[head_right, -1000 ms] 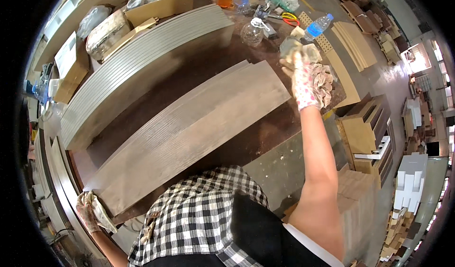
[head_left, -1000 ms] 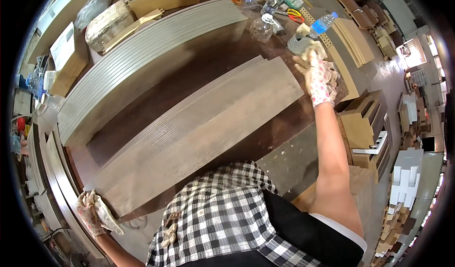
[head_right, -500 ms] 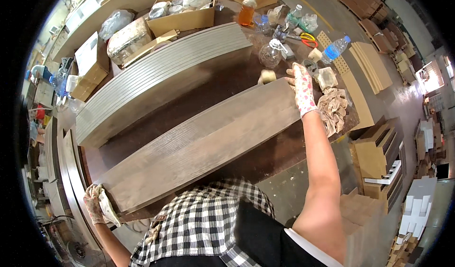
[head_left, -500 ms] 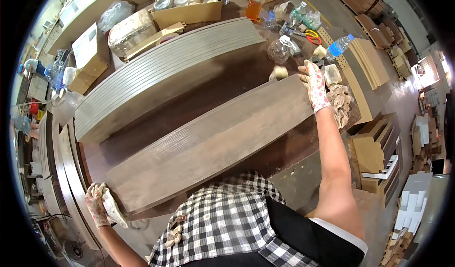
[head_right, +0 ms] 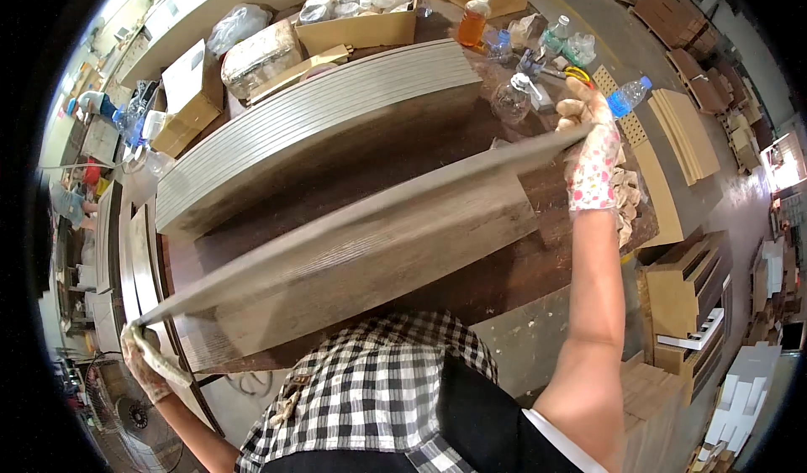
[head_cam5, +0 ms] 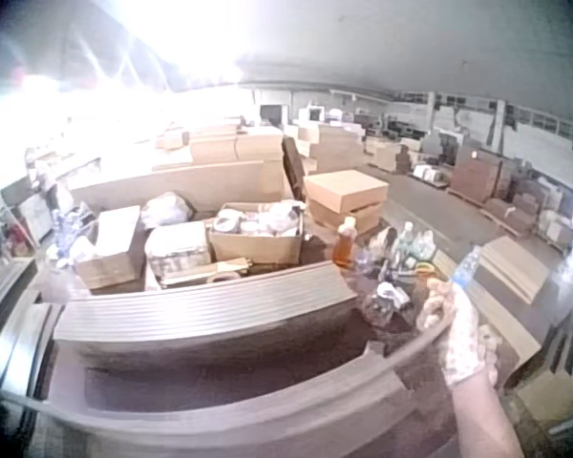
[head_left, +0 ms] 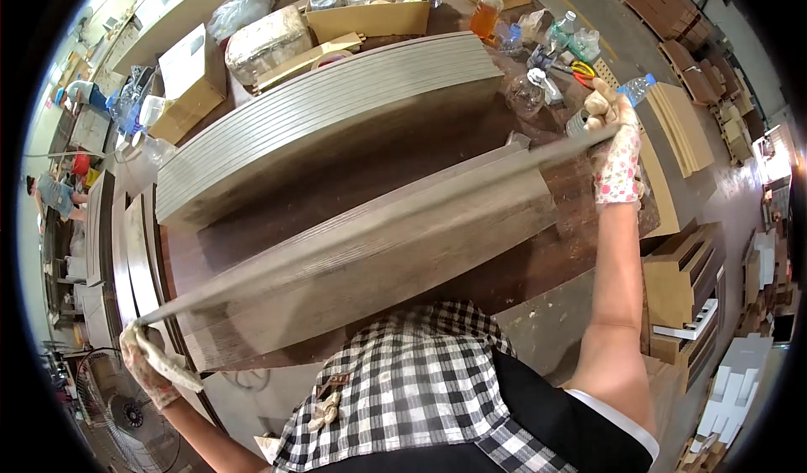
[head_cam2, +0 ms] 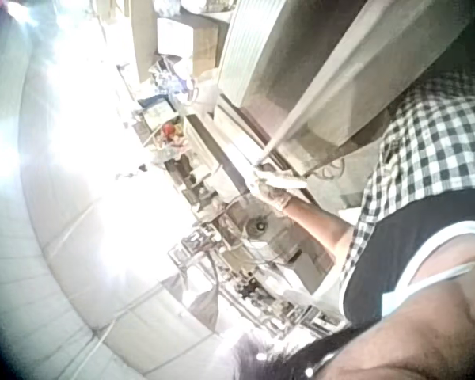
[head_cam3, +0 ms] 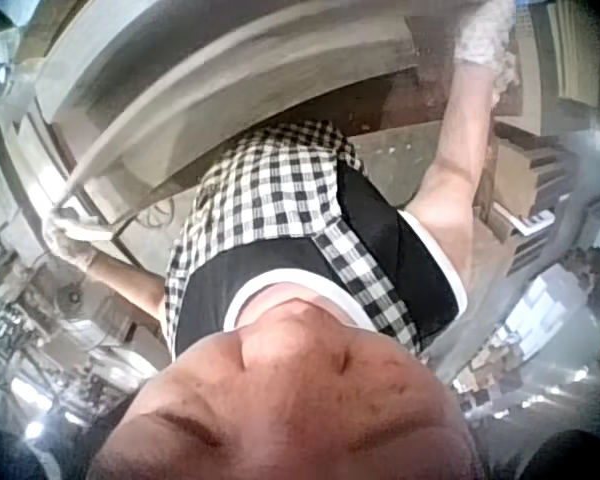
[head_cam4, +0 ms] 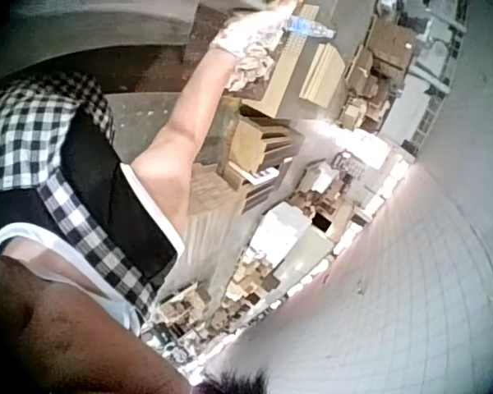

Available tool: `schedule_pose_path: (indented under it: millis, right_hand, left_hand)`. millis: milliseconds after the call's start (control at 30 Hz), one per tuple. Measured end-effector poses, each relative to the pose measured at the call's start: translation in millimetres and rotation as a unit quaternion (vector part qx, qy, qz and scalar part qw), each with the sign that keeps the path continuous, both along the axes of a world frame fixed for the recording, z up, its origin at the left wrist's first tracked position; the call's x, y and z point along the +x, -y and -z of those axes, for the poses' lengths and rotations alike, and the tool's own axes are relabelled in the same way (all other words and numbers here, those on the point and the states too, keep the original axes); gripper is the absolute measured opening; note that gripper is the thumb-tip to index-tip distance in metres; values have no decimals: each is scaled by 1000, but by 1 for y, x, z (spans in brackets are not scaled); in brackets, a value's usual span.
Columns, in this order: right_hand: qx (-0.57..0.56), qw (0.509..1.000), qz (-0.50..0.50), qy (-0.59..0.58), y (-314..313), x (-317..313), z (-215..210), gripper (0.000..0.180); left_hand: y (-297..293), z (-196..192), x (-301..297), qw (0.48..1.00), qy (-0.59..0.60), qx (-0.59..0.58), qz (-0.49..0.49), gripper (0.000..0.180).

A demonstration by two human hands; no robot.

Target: The person wipes down a grooved panel with a cloth, then wipes, rubs, and sands wooden planks using a cloth and a small block.

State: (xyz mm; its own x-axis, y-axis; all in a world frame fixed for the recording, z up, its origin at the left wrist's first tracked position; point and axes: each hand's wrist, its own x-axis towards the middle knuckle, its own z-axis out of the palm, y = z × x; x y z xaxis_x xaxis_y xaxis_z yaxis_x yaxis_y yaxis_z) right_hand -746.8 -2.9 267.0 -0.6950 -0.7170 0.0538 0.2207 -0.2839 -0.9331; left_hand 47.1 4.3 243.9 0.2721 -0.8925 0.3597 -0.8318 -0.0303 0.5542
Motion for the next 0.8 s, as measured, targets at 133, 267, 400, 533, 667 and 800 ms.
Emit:
schedule_pose_path:
  millis: [133, 267, 400, 533, 667, 800]
  right_hand:
    - [-155, 985, -4, 82, -16, 21, 36, 36]
    - [-74, 990, 35, 114, -48, 2, 101, 31]
    - [230, 952, -72, -187, -66, -11, 79, 30]
    - [320, 873, -107, -352, -35, -29, 69, 31]
    - [331, 739, -162, -564, 8, -36, 98, 42]
    - [334, 693, -224, -598, 28, -48, 127, 44]
  left_hand:
    - [-35, 17, -29, 902, -428, -50, 2, 36]
    - [-64, 55, -55, 893, -419, -33, -162, 40]
    - [-79, 74, -27, 892, -440, -58, -90, 27]
    - [-85, 48, 13, 949, -249, -110, -159, 32]
    - [-88, 33, 53, 938, -275, -149, -152, 34]
    - [-80, 24, -3, 934, -314, -141, -92, 39]
